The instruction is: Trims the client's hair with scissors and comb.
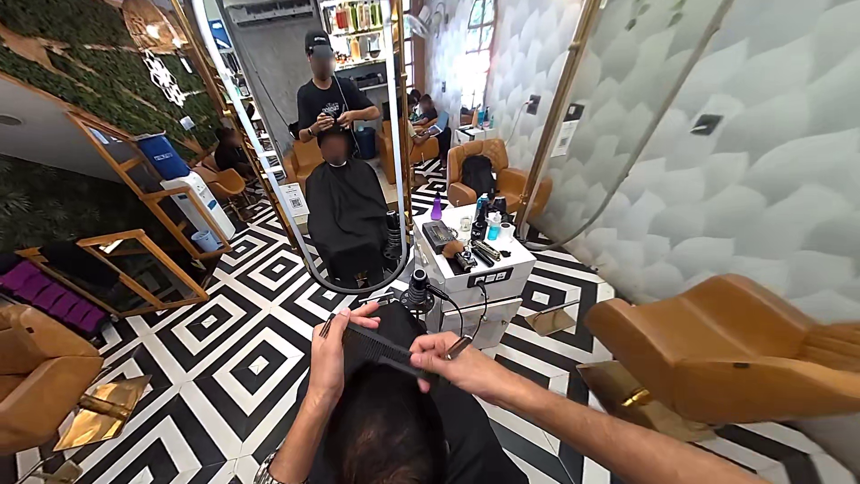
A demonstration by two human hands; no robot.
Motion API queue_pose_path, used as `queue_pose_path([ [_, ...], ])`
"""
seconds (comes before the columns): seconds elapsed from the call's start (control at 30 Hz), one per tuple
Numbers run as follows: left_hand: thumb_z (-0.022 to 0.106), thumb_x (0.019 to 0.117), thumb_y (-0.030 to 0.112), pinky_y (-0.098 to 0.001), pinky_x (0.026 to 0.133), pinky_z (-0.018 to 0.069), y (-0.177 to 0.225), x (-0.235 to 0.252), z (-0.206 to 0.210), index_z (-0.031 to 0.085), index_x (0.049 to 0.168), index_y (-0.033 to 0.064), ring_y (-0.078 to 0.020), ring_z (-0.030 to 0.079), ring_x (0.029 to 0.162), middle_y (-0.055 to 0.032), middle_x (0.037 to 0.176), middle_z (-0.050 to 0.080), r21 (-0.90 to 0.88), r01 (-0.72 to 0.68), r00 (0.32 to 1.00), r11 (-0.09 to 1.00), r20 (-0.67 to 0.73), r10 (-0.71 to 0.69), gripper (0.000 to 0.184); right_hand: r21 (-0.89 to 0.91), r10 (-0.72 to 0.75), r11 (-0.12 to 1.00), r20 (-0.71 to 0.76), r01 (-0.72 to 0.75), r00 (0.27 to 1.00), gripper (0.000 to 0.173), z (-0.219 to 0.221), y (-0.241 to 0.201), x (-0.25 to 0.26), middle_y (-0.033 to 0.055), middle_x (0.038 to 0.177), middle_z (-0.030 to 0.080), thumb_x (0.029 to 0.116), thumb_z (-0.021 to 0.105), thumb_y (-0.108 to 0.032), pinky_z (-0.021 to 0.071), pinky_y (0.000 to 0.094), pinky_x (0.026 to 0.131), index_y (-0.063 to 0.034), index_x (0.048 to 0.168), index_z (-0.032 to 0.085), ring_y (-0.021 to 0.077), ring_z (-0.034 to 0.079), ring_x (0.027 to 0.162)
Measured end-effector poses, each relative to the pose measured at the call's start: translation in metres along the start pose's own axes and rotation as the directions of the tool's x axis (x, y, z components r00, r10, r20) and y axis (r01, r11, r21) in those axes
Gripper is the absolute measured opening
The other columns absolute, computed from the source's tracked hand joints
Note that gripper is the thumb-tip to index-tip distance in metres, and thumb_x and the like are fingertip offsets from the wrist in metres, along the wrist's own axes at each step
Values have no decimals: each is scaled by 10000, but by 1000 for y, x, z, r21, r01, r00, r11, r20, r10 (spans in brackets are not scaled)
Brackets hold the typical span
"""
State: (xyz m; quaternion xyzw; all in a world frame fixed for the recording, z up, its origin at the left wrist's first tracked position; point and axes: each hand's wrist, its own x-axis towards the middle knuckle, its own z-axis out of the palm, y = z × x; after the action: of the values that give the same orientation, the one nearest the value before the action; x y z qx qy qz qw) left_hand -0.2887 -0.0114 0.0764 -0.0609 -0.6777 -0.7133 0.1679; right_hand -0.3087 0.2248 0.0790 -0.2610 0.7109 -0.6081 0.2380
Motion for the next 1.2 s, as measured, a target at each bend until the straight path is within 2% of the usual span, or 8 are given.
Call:
queue_pose_path([
  [0.23,277,1047,623,-494,1170,371,-60,-21,-85,714,1047,56,-305,438,1453,-145,1498,551,-135,402,897,905,256,-360,716,-100,262,957,-98,-272,960,218,-24,53,6,7,711,626,1043,579,-196,497,261,602,-19,980,690,78,564,585],
  [0.43,635,924,603,-320,1025,529,-59,-47,-85,809,937,253,-89,670,1164,33,1168,756,-86,317,763,944,615,-200,391,120,255,958,52,-260,965,202,-2,35,-35,-53,678,601,1047,551,-184,464,192,570,-71,950,687,26,547,574],
  [0.53,643,986,430,-512,1255,263,-43,-32,-63,807,1026,102,-335,339,1513,-151,1494,554,23,165,651,986,749,-126,369,229,277,930,77,-288,958,209,11,26,-49,-45,696,615,1052,540,-180,475,185,574,-83,927,676,28,564,587],
  [0.73,749,903,112,-438,1254,291,-17,-31,-43,812,986,67,-148,683,1167,-53,1057,784,123,114,769,986,617,-166,114,320,277,904,67,-283,959,224,13,6,-58,-33,755,630,1060,524,-154,460,161,563,-80,906,670,17,552,597],
  [0.87,750,906,395,-433,1248,298,-19,-30,-43,819,1067,99,-166,673,1206,-53,1110,781,84,57,772,995,628,-98,343,347,205,927,-151,-142,967,230,24,1,-61,-1,705,614,1054,532,-144,482,207,590,-52,897,673,63,568,603],
  [0.97,498,961,681,-475,1222,337,-27,-35,-45,747,1116,43,-291,646,1240,-157,1155,748,-19,119,819,993,567,-87,702,-194,15,980,-136,-41,991,294,41,-5,-73,38,726,673,1066,518,-268,568,340,624,-47,1023,708,138,644,614],
  [1.07,293,1081,436,-520,1293,134,-22,-35,-37,757,1041,-36,-391,586,1314,-234,1109,748,-40,163,826,986,552,-114,663,-469,131,879,72,-82,989,481,42,-8,-71,57,639,639,1062,511,-468,516,419,590,-52,927,710,189,606,546],
  [1.2,298,1036,241,-493,1296,133,-20,-35,-36,776,993,-17,-362,596,1310,-219,1088,757,14,141,840,990,528,-127,545,140,387,912,17,-385,922,436,-23,28,-32,54,836,718,1098,444,-397,577,298,697,-5,1207,600,128,688,714],
])
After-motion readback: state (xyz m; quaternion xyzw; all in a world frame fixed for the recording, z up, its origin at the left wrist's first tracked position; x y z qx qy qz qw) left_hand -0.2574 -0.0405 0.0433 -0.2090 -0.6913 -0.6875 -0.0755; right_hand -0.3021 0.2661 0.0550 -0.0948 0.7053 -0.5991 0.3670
